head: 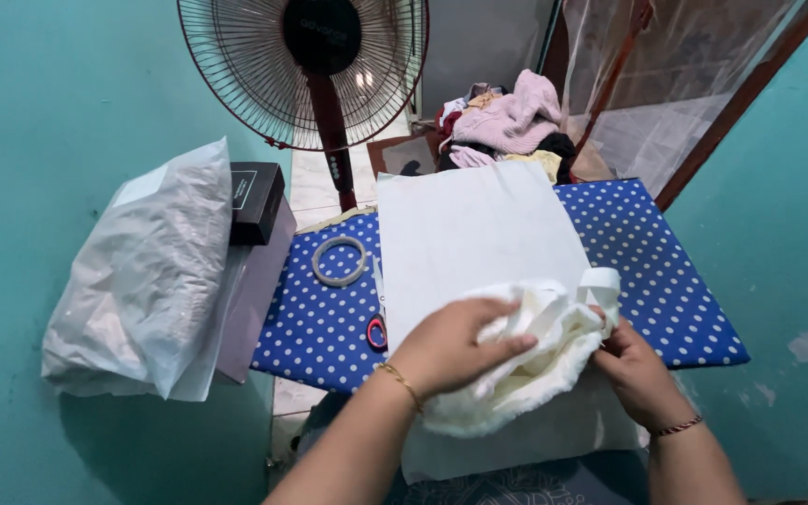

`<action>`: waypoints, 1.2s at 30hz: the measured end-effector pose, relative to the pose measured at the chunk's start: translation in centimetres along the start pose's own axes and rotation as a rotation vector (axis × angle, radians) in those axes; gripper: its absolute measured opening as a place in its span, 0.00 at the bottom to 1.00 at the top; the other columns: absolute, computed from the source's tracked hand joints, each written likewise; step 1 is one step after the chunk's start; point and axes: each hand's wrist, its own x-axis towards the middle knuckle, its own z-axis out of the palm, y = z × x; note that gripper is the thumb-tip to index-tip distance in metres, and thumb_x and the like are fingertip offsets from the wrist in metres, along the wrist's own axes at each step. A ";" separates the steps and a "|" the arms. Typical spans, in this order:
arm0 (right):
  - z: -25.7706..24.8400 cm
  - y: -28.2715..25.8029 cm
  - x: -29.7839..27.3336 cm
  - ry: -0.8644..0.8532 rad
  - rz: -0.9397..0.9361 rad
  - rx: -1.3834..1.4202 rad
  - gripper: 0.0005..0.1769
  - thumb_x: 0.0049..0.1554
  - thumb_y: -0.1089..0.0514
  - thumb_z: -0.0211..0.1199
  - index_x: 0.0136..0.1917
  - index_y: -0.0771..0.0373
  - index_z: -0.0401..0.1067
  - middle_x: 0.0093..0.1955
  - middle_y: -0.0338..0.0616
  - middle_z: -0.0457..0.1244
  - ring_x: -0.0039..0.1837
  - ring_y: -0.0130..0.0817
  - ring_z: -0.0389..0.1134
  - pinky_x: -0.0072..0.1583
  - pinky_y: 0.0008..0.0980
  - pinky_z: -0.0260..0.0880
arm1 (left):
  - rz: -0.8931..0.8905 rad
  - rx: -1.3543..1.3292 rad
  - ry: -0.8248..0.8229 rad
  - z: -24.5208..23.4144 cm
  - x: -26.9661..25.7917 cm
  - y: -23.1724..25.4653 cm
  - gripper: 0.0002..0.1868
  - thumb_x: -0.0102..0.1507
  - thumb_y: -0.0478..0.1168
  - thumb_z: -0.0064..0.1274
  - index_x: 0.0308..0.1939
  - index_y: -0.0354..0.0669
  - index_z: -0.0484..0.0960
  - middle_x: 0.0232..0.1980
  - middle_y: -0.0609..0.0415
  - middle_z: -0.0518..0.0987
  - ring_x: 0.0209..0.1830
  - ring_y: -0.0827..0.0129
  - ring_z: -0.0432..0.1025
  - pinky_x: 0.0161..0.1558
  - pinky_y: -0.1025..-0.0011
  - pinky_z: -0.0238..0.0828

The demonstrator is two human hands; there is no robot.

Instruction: The person places a white plush toy on a sheet of wrapping paper, folds the paper around it, and rolls it into a cylindrical shape. They then use scissors to cut a piece of clear tape and secure the seam. Finally, they fold and tape the ends of the package to complete the wrapping.

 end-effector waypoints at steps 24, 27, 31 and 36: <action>5.1 -11.8 -1.0 0.013 -0.382 0.079 0.18 0.61 0.59 0.62 0.63 0.62 0.68 0.58 0.42 0.68 0.57 0.30 0.69 0.58 0.33 0.71 | 0.069 -0.090 0.309 0.7 -2.8 1.9 0.18 0.64 0.44 0.57 0.57 0.43 0.83 0.48 0.45 0.83 0.48 0.56 0.78 0.52 0.64 0.74; 6.6 -17.0 1.7 -0.037 -0.359 -0.271 0.17 0.61 0.56 0.64 0.61 0.64 0.71 0.54 0.43 0.68 0.53 0.29 0.68 0.54 0.32 0.70 | 0.085 -0.646 0.357 2.5 0.0 -1.1 0.24 0.65 0.41 0.57 0.64 0.40 0.75 0.54 0.47 0.82 0.52 0.64 0.76 0.55 0.67 0.74; 9.3 -18.5 6.5 0.026 -0.471 -0.797 0.19 0.63 0.50 0.61 0.62 0.63 0.75 0.58 0.50 0.69 0.59 0.39 0.68 0.60 0.37 0.67 | -0.110 -0.978 0.508 5.3 3.4 -6.5 0.26 0.65 0.37 0.54 0.66 0.36 0.68 0.57 0.49 0.81 0.53 0.67 0.76 0.54 0.68 0.74; 9.4 -13.6 9.0 0.013 -0.676 -0.748 0.22 0.64 0.51 0.56 0.68 0.60 0.70 0.67 0.53 0.64 0.70 0.45 0.64 0.71 0.36 0.59 | -0.528 -1.125 0.610 7.7 4.3 -11.7 0.22 0.66 0.37 0.50 0.63 0.35 0.71 0.54 0.45 0.81 0.49 0.62 0.78 0.49 0.63 0.76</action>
